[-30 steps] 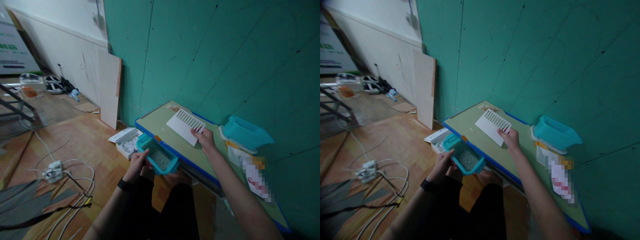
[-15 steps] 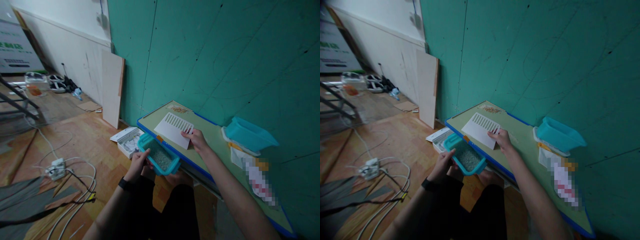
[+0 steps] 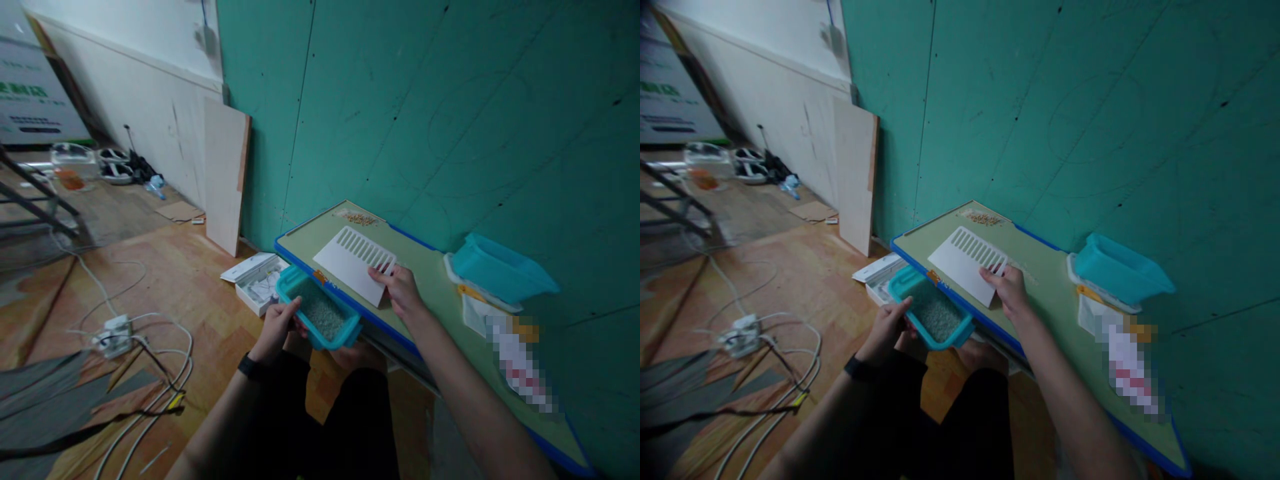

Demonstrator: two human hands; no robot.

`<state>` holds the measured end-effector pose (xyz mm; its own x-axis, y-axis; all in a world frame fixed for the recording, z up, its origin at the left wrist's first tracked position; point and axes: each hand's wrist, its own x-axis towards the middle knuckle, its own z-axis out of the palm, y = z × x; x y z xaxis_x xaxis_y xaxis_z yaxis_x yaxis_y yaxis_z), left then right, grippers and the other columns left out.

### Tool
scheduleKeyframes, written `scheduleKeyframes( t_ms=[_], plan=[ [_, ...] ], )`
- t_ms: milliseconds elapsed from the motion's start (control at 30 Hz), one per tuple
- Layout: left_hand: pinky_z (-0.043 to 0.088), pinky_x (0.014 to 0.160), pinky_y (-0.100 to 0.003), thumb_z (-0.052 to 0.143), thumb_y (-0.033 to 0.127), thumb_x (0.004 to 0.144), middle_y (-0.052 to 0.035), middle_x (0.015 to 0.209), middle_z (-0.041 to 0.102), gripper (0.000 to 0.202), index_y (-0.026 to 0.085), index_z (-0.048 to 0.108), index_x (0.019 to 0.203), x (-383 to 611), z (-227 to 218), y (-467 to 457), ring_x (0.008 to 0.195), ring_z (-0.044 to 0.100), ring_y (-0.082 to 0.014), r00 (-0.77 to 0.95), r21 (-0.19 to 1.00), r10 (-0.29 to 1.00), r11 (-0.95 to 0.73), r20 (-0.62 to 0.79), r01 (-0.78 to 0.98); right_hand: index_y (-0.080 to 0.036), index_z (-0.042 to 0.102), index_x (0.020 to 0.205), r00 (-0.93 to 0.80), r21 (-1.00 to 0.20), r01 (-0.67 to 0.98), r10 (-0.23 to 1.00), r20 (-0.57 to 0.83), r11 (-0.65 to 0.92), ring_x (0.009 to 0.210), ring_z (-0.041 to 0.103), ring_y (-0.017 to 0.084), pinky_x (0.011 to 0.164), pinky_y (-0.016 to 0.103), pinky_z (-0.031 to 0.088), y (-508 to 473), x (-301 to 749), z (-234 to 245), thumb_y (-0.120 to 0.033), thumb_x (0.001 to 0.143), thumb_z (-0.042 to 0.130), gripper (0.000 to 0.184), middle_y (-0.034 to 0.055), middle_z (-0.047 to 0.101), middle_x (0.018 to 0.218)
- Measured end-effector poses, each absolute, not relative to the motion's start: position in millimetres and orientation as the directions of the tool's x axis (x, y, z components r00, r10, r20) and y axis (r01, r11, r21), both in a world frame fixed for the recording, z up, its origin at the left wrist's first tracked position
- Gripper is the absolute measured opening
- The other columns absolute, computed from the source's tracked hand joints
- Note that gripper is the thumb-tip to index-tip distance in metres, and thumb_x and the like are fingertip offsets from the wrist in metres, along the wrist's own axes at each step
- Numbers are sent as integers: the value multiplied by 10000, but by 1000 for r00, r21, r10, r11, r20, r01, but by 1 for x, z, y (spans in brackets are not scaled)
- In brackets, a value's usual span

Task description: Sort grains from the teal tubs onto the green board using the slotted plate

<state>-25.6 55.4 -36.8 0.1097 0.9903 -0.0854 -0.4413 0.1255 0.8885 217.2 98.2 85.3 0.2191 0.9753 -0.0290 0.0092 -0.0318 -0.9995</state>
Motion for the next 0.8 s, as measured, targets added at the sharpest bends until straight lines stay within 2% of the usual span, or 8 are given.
scheduleKeyframes(
  t_ms=[233,400,700,800],
  plan=[
    [481,387,-238,736,634,729,-65,424,641,584,155,630,413,-26,-37,55,353,604,-154,134,885,989,119,-65,-451,-158,701,701,184,-997,38,981,-55,-63,600,631,192,596,308,490,90,214,81,-453,433,940,465,40,731,689],
    [478,376,-239,745,631,722,-71,426,647,583,152,630,413,-26,-37,56,348,605,-159,131,881,989,123,-70,-457,-157,712,755,237,-999,20,971,-23,-28,645,657,213,616,321,508,88,218,80,-450,432,940,493,49,748,744],
    [478,381,-246,738,624,732,-69,433,648,573,156,626,421,-25,-37,55,353,604,-159,123,885,990,121,-73,-450,-155,717,720,213,-997,70,977,3,-12,637,651,203,607,311,507,79,213,83,-462,465,928,452,50,740,715],
    [485,390,-245,736,617,739,-67,436,651,566,157,631,426,-25,-39,56,357,608,-159,132,883,989,123,-70,-453,-152,712,701,197,-997,63,980,-30,-43,628,650,197,601,303,507,76,209,86,-447,460,934,441,51,739,708]
  ],
)
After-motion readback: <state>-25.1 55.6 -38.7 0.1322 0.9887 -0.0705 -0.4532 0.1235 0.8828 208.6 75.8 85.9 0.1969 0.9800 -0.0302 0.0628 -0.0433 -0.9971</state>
